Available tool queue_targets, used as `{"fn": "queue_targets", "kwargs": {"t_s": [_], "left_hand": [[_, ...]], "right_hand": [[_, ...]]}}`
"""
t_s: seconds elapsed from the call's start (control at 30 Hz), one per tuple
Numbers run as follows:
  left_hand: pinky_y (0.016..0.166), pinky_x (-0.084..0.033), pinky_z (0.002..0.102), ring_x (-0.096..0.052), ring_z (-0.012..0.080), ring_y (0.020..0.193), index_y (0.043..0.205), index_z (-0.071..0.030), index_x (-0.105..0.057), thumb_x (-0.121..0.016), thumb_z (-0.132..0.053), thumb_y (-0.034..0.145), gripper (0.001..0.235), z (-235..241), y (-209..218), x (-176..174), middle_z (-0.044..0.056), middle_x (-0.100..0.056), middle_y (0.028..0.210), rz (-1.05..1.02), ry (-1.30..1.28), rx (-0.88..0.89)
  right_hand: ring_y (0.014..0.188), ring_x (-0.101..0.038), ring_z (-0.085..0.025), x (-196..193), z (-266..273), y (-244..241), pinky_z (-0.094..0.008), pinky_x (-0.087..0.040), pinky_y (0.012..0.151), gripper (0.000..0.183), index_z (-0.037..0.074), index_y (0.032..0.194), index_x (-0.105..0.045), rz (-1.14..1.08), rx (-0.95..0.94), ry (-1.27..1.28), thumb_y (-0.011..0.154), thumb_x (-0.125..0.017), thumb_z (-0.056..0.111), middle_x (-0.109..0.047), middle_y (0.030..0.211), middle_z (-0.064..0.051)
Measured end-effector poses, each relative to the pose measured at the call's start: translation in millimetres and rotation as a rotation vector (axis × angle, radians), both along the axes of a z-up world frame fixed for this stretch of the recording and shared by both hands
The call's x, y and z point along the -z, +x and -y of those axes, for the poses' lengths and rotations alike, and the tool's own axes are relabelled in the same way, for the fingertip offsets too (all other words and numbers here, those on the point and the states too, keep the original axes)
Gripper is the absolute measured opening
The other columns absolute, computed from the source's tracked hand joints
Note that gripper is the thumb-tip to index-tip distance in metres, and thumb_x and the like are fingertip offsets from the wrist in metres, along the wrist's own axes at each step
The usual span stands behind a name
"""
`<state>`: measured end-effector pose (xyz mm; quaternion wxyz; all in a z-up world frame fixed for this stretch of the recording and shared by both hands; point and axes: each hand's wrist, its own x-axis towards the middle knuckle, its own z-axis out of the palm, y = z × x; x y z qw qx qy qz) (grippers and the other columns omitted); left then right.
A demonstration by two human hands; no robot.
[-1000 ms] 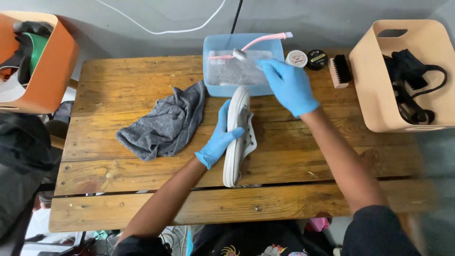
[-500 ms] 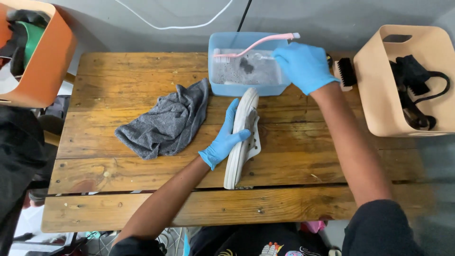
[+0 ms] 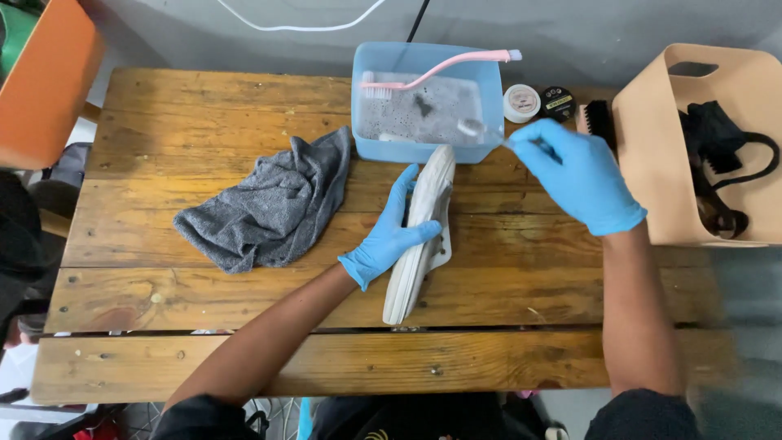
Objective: The person cleans a white sneaker using a small brush and a cleaning solution from a blue container. They scrub the sole and upper parts of the shoe, repeatedly dipping the brush into the solution and wiping the shoe with a cloth.
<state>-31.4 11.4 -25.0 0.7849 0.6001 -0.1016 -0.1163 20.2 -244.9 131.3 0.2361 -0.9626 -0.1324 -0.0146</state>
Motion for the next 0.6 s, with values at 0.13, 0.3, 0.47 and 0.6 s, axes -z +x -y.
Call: {"fn": "queue_targets", "kwargs": {"t_s": [0.13,0.3,0.47,0.6], "left_hand": [[0.127,-0.021,0.051,-0.032,0.0284,0.146,0.167,-0.017,-0.015,-0.083,-0.034,0.086,0.107,-1.4,1.5,-6.1,0.015,-0.034,0.156,-0.009,0.012,0.005],[0.127,-0.021,0.054,-0.031,0.0344,0.148,0.167,-0.016,-0.012,-0.088,-0.031,0.08,0.116,-4.0,0.1,-12.7,0.02,-0.031,0.159,-0.017,0.037,-0.011],[0.128,-0.015,0.053,-0.025,0.0333,0.151,0.167,-0.015,-0.012,-0.086,-0.03,0.082,0.114,-4.5,3.3,-18.2,0.019,-0.027,0.162,-0.016,0.046,0.001],[0.128,-0.015,0.053,-0.025,0.0303,0.151,0.167,-0.016,-0.013,-0.085,-0.031,0.081,0.113,-3.9,-1.8,-19.3,0.017,-0.028,0.161,-0.03,0.057,-0.008]], "right_hand": [[0.085,-0.072,-0.03,-20.7,-31.0,-19.9,-0.044,-0.058,0.072,0.01,0.015,0.111,-0.073,-0.058,-0.088,0.063,0.102,-0.068,0.017,-0.074,0.08,-0.014],[0.08,-0.071,-0.023,1.4,-26.4,-9.9,-0.04,-0.058,0.066,0.013,0.009,0.11,-0.075,-0.127,-0.149,0.141,0.105,-0.065,0.015,-0.075,0.085,-0.016],[0.082,-0.073,-0.024,15.6,-25.1,-4.7,-0.04,-0.06,0.065,0.012,0.009,0.107,-0.076,-0.129,-0.21,0.144,0.103,-0.066,0.013,-0.076,0.086,-0.016],[0.082,-0.074,-0.032,12.3,-30.0,-14.1,-0.043,-0.061,0.064,0.014,0.004,0.109,-0.077,-0.109,-0.259,0.163,0.101,-0.068,0.011,-0.076,0.09,-0.021]]}}
